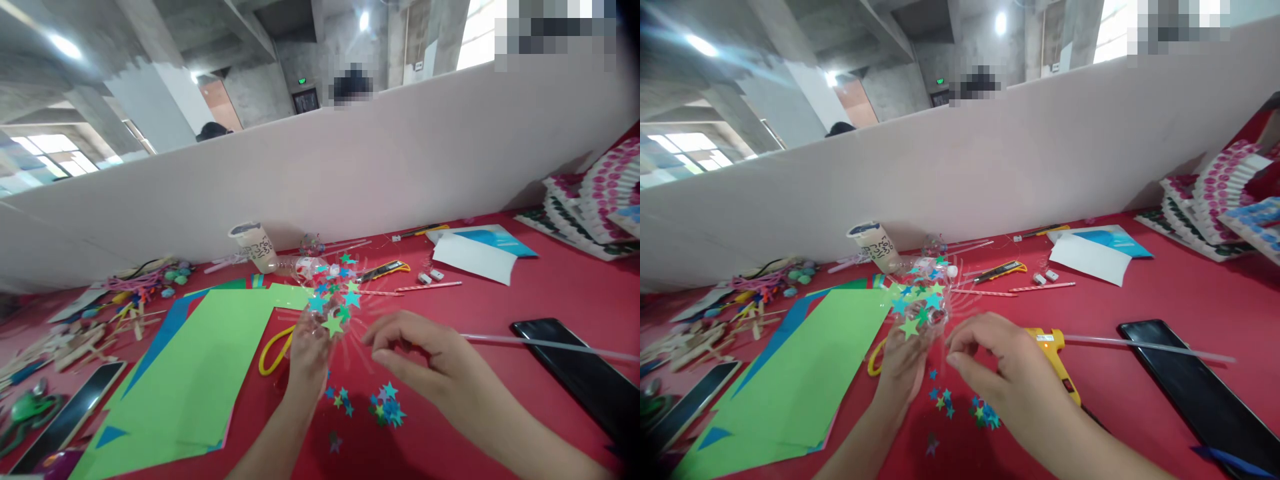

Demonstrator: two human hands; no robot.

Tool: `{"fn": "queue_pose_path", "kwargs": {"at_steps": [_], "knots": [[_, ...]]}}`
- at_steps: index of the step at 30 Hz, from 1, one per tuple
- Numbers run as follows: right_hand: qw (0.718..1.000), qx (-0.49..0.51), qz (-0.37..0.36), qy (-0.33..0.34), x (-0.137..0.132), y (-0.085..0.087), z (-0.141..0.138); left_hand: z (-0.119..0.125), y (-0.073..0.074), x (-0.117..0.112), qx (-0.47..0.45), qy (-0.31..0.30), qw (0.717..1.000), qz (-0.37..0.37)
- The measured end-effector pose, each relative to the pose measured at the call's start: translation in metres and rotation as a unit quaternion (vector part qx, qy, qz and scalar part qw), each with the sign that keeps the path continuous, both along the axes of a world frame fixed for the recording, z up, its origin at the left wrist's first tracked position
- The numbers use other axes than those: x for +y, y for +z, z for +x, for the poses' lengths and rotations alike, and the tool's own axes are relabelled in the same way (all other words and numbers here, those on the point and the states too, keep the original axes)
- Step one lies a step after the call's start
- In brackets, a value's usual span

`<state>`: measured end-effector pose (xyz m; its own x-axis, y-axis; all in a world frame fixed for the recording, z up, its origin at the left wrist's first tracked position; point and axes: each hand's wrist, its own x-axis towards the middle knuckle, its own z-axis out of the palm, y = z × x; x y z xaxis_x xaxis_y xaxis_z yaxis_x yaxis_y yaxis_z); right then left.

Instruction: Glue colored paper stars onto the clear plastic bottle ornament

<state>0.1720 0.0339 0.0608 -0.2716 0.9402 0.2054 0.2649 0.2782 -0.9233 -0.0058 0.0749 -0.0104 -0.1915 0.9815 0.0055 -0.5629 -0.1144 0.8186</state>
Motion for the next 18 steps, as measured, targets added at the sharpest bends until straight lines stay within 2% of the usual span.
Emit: {"fn": "queue_pose_path", "kwargs": {"at_steps": [5, 8, 14, 18], "knots": [[0.989, -0.083, 0.124, -0.019, -0.009, 0.002, 0.001, 0.003, 0.012, -0.002, -0.002, -0.011, 1.0, -0.009], [0.973, -0.151, 0.171, -0.018, -0.012, 0.006, 0.001, 0.004, 0.017, -0.004, 0.001, -0.017, 1.0, -0.018], [0.953, -0.239, 0.183, 0.033, -0.018, 0.011, -0.002, 0.004, 0.022, -0.007, 0.011, -0.012, 0.999, -0.035], [0.949, -0.253, 0.185, 0.031, -0.018, 0.01, -0.002, 0.004, 0.019, -0.006, 0.033, -0.015, 0.998, -0.049]]}}
